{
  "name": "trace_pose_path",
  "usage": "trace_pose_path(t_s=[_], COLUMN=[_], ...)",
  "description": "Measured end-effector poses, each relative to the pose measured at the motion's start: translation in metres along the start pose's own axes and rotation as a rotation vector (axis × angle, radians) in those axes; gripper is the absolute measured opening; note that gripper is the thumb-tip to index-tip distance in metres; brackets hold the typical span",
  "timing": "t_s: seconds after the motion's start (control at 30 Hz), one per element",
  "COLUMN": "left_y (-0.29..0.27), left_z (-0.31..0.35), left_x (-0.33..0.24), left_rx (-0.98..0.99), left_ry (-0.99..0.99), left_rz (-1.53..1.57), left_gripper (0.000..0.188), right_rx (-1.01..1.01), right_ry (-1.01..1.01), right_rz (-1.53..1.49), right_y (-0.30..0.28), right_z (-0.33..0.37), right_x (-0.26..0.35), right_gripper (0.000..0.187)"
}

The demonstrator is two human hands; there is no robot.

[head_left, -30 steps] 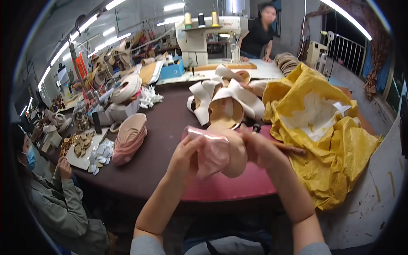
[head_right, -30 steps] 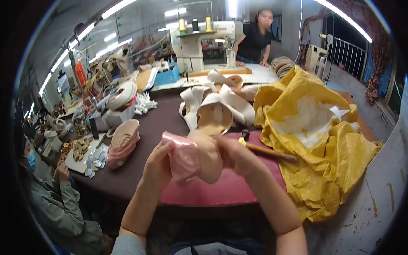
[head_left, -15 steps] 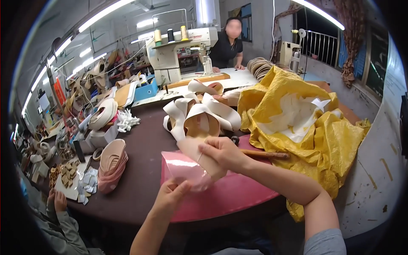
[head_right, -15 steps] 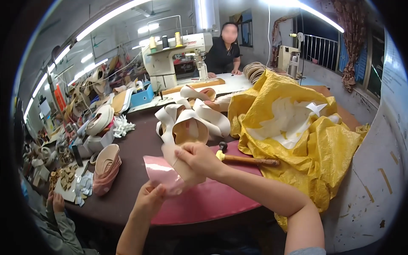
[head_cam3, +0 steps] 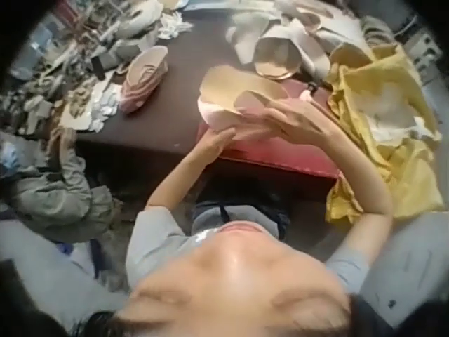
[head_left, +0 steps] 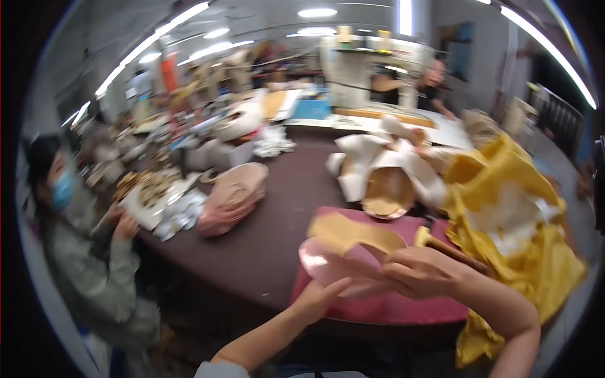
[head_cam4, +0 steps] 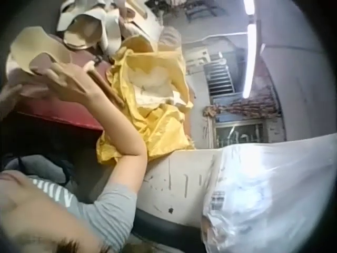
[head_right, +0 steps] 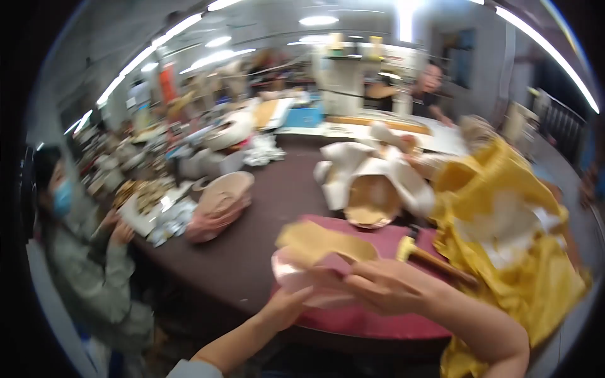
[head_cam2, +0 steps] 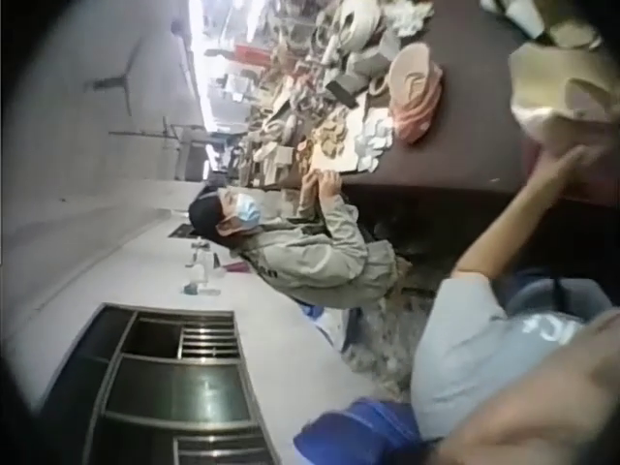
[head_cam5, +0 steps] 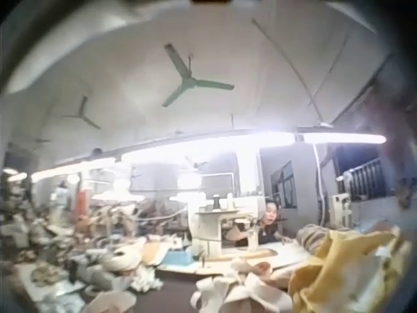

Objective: Applying glue and assembling inner linings to shoe uppers on a workbench.

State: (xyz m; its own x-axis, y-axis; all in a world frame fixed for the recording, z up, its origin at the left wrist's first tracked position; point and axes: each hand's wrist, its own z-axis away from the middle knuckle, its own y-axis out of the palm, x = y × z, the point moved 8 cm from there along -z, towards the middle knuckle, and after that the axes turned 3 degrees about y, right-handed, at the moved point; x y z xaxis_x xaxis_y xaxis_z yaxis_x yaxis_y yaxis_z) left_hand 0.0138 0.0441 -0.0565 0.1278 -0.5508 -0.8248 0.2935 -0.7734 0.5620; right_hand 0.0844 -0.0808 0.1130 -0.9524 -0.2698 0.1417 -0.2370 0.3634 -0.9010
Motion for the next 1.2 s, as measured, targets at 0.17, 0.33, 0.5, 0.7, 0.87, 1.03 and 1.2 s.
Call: trace_pose_path(t_s=[0.17,0.33,0.5,0.7,0.87,1.03,1.2], left_y=[0.01,-0.004,0.048,0.061,0.068,0.071,0.087], left_z=[0.026,0.051,0.062,-0.009,-0.031,-0.041,-0.035], left_x=[-0.006,-0.008,-0.153,-0.136,-0.107,-0.103,-0.108], left_rx=[-0.118,0.161,0.037,0.509,0.554,0.606,0.485], left_ry=[0.078,-0.384,0.893,0.486,0.044,0.38,1.121], left_rz=[-0.066,-0.494,-1.2,-1.358,-1.475,-1.615,-1.947], left_gripper=[0.039,0.019,0.023,0.041,0.026,0.017,0.013], right_rx=[0.125,0.403,0.319,0.305,0.373,0.225,-0.03], right_ry=[0.193,0.305,0.154,0.183,0.279,0.211,0.078], right_rz=[-0.102,-0.189,0.131,0.167,0.204,0.279,0.725], right_y=[0.017,0.037,0.036,0.021,0.026,0.03,0.038], right_z=[-0.02,0.0,-0.026,-0.048,-0.031,-0.028,-0.035], right_x=[-0.015,-0.028,-0.026,-0.012,-0.017,-0.022,-0.031], right_gripper=[0.012,0.009,0.005,0.011,0.012,0.012,0.011])
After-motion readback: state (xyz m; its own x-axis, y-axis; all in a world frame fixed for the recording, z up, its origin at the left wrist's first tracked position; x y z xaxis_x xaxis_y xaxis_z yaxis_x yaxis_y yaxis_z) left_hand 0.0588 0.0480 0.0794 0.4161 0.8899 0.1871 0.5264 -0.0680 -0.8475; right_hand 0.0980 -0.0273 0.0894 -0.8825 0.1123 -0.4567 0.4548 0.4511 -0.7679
